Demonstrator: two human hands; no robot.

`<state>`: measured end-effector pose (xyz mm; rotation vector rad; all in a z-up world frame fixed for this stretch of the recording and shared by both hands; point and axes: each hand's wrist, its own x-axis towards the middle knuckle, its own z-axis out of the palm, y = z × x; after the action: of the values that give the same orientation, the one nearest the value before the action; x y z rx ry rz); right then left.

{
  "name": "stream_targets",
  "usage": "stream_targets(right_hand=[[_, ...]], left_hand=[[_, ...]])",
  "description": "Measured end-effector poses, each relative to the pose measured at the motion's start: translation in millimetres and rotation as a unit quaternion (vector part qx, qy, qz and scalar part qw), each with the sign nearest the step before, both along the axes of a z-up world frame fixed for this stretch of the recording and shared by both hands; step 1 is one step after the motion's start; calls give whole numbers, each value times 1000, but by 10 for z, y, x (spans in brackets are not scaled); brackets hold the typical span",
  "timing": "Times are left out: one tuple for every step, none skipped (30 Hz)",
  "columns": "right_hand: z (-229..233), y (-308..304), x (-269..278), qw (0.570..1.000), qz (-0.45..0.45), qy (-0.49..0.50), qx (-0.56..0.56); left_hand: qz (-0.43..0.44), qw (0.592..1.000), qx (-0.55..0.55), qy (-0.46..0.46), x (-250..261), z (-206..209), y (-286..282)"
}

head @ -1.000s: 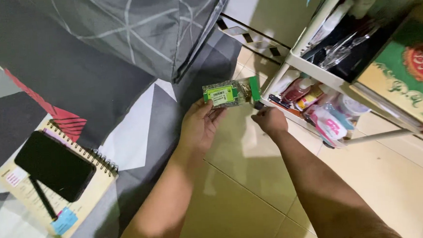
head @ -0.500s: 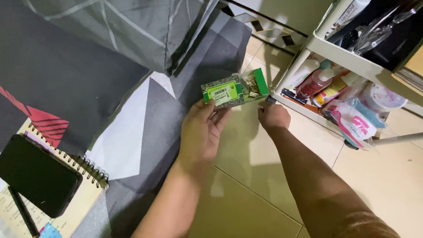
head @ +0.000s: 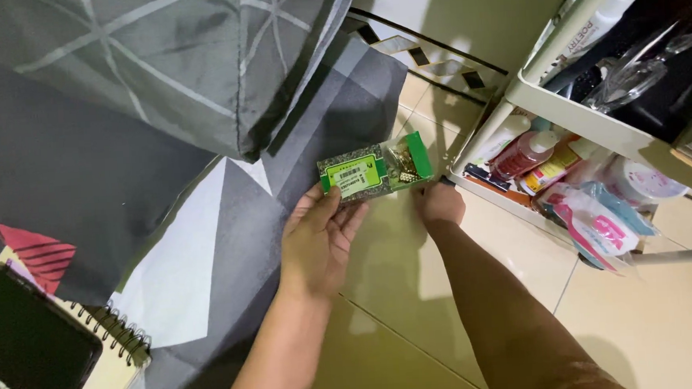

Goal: The person organizes and tidies various personal care items and household objects on shelves and a storage cart in a room.

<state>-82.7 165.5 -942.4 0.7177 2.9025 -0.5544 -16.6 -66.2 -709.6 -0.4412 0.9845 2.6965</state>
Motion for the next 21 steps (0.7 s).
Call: stream_targets(right_hand=[[-48,4,-25,1000,4,-5,8],[-99,8,-32,1000,10,-12,16],[-164,24,-54,1000,11,-13,16],[-234,26,-65,1000,11,11,5],[-303,23,-73,999,12,35,-6],[-500,68,-107,999,16,32,-7],[-694,110,-138,999,16,49,11],[-884,148,-177,997,16,67,29],[-842,119,-178,997,20,66,28],[-788,116,-189,998,14,49,21],[-730,117,-198,999,9,32,13],[-688,99,-198,999,9,32,15],[-643,82,-196,999,38,13,36],[-594,67,-198,996,66,-6,58],[-498,42,-209,996,66,-6,60],[-399,16,-214,998,46,3,35],[-294,-12,-214,1000,26,11,10],[-182,-36,-168,1000,27,8,10],[-56,-62,-116,999,33,25,-15],[96,-82,-82,997,40,44,-39],[175,-82,-4,997,41,43,-38]], left_hand=[[-10,1000,-5,7,-15,-31,-10],[-19,1000,-9,12,-15,-65,-20],[-18,1000,-9,10,-25,-79,-15],[-16,1000,-10,7,-22,-93,-18],[-14,1000,-11,4,-17,-106,-26],[-9,1000,-11,1,-3,-108,-21],[-9,1000,-15,8,13,-107,-18],[-10,1000,-20,15,20,-101,-17],[-7,1000,-21,13,25,-109,-29],[-11,999,-27,16,18,-113,-27],[-15,999,-32,20,14,-113,-21],[-15,999,-31,20,10,-106,-19],[-14,999,-30,13,8,-95,-16],[-14,999,-28,7,5,-82,-11],[-14,1000,-27,8,-5,-92,-19],[-20,1000,-19,14,-9,-99,-27],[-27,999,-11,21,-8,-99,-36],[-26,999,-10,18,-18,-117,-38],[-26,1000,-11,10,-21,-122,-41],[-26,1000,-12,4,-31,-108,-41],[-25,1000,-11,3,-9,-126,-47]])
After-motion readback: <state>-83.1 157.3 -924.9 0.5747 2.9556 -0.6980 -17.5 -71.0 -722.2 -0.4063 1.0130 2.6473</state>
